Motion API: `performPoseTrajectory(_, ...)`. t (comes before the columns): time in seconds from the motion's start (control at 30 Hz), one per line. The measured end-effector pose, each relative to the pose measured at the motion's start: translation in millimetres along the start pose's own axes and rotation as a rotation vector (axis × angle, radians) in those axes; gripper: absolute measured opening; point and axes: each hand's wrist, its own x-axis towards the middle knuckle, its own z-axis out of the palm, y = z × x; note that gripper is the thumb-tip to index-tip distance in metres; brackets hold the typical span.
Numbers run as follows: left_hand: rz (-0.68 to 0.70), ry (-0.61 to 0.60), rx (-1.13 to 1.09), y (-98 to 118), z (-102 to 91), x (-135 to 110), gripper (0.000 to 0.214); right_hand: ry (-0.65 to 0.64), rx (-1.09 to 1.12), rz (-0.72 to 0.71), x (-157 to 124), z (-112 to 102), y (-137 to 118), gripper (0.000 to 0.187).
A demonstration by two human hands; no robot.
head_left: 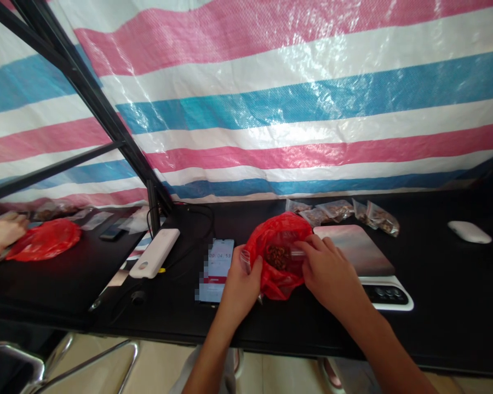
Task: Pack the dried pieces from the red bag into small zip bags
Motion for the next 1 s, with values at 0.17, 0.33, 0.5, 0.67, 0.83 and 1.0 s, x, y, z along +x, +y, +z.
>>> performPoseTrajectory(0.17, -0.105, -0.099, -0.04, 9.4, 5.1, -4.7, 0.037, 0.013, 0.079, -0.059, 1.6, 6.8, 0.2, 0.044)
performPoseTrajectory(0.33, -0.141, -0.022, -0.102, 10.7, 3.4, -6.0, 0.038, -0.01, 0.163, -0.123, -0.1, 9.3, 0.3, 0.044)
performPoseTrajectory(0.5, -0.157, 0.04, -0.232, 9.2, 0.3, -2.3, 0.039, -0.037, 0.236, -0.13, -0.9, 9.7, -4.3, 0.042)
performPoseTrajectory(0.67, -0.234, 0.046, -0.383, 19.0, 1.6, -2.7, 0.038, -0.055, 0.303, -0.137, -2.2, 10.7, -7.0, 0.036)
performPoseTrajectory(0.83, -0.267, 0.016, -0.398, 26.2, 2.8, -2.4, 0.034, -0.07, 0.335, -0.096, -2.5, 11.1, -11.7, 0.034)
performPoseTrajectory(1.0, -0.261, -0.041, -0.374, 21.6, 1.5, 1.0, 0.038, -0.032, 0.303, -0.069, -2.3, 14.6, -16.9, 0.031)
